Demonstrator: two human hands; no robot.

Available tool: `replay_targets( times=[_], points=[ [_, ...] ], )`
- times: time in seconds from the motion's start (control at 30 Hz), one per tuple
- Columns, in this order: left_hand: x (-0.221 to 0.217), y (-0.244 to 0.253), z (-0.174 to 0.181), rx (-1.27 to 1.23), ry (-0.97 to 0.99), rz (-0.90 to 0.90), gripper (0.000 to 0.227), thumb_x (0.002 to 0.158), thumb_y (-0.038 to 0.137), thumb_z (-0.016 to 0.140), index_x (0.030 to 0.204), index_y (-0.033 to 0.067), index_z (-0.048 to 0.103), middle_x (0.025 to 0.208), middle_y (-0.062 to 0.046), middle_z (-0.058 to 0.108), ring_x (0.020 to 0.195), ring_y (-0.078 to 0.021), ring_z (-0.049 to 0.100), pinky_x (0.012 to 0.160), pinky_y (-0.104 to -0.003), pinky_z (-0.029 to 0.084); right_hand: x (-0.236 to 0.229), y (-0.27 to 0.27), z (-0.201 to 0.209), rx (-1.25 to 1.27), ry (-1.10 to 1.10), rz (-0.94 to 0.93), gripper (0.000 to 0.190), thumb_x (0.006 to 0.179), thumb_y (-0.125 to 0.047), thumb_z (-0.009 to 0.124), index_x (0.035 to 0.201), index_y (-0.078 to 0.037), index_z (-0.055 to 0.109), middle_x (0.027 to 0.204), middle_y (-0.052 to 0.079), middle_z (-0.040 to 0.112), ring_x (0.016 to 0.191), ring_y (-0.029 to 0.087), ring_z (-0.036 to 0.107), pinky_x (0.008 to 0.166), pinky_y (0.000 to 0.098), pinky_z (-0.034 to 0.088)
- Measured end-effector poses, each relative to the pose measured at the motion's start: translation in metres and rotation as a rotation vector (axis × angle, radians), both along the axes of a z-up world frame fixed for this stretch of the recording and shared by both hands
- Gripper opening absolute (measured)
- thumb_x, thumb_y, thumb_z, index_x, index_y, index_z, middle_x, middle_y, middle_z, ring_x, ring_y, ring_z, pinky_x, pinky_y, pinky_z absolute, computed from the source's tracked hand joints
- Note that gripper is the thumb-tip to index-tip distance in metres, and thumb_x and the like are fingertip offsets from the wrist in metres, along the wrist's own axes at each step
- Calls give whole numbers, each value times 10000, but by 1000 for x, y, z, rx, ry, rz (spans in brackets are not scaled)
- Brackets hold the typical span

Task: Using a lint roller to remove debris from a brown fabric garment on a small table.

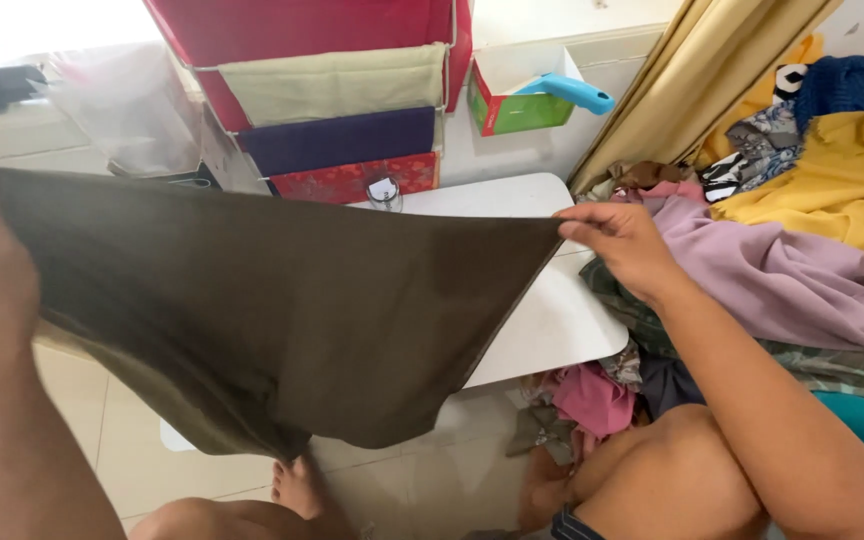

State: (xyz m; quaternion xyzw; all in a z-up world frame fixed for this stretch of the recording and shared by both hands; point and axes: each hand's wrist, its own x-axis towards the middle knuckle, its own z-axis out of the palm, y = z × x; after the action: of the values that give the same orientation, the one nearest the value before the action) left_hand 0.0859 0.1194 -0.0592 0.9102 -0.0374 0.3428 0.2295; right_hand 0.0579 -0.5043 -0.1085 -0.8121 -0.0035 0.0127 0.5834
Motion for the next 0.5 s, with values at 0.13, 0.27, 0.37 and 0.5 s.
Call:
replay_targets(
  times=[0.13,0.27,0.37,0.5],
  points=[
    [-6,18,3,-173,222,-350,42,1234,-18,620,1244,5,587,1238,-130,570,1199,-251,546,1121,-373,411,-8,-45,-8,599,-41,413,156,996,-72,666,1126,-7,723,1074,114,765,927,181,719,881,307,575],
    [-33,-89,75,-199,1227,-85,369,964,272,622,1289,137,730,1240,-33,748,1115,-190,647,1008,-319,421,-29,-39,42,622,117,871,290,974,-282,691,854,-43,579,663,90,497,643,247,504,890,490,468],
    [0,-113,31,-217,1273,-526,226,1003,295,619,1007,92,718,989,-14,694,985,-129,588,974,-264,370,-8,-50,26,691,242,638,391,892,-297,804,791,-26,540,706,100,493,670,274,564,667,419,530],
    [82,-133,-57,-374,345,-87,129,1023,239,546,1038,145,634,1083,-45,695,1029,-274,638,912,-414,430,44,-57,11,889,-1,-520,79,938,-106,698,1006,-66,704,887,50,752,801,160,737,743,268,630]
  ],
)
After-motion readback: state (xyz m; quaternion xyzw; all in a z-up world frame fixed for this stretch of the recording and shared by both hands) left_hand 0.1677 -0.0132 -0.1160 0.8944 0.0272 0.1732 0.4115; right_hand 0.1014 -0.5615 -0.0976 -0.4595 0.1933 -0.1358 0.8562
